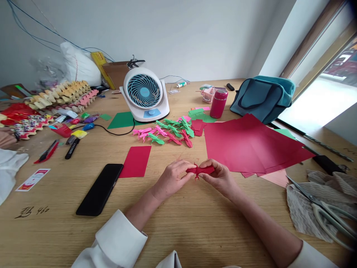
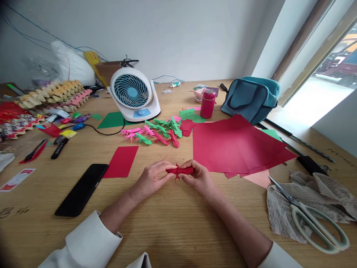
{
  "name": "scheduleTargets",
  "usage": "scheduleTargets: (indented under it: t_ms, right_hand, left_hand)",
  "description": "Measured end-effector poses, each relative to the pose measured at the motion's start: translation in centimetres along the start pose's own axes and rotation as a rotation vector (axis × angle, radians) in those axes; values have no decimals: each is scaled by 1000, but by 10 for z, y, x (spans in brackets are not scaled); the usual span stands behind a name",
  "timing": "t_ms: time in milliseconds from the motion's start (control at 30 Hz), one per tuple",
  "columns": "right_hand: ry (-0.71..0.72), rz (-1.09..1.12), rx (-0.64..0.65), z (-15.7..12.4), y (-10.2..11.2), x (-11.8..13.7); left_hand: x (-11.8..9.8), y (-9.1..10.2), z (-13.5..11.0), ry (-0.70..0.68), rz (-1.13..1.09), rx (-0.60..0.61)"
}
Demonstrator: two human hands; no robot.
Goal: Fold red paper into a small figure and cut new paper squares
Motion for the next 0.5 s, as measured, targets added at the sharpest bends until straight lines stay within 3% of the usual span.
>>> scheduleTargets:
  t_ms: [300,500]
  right_hand:
    - [-29,-22,60,-2,3,4]
    - [170,-385,52,-5,5,25]
  left_hand:
    - [-2,0,-2,-7,3,-9]
    - [-3,-1,-2,-11,3,-11]
Point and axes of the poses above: each hand's wrist, its own z-axis towards the middle knuckle, its own y-axis out of the back of the hand, x = y × z, the point moved 8 cm from there along z, towards the middle knuckle, and after that the axes turned 12 degrees about -z, right-handed, at the moved point
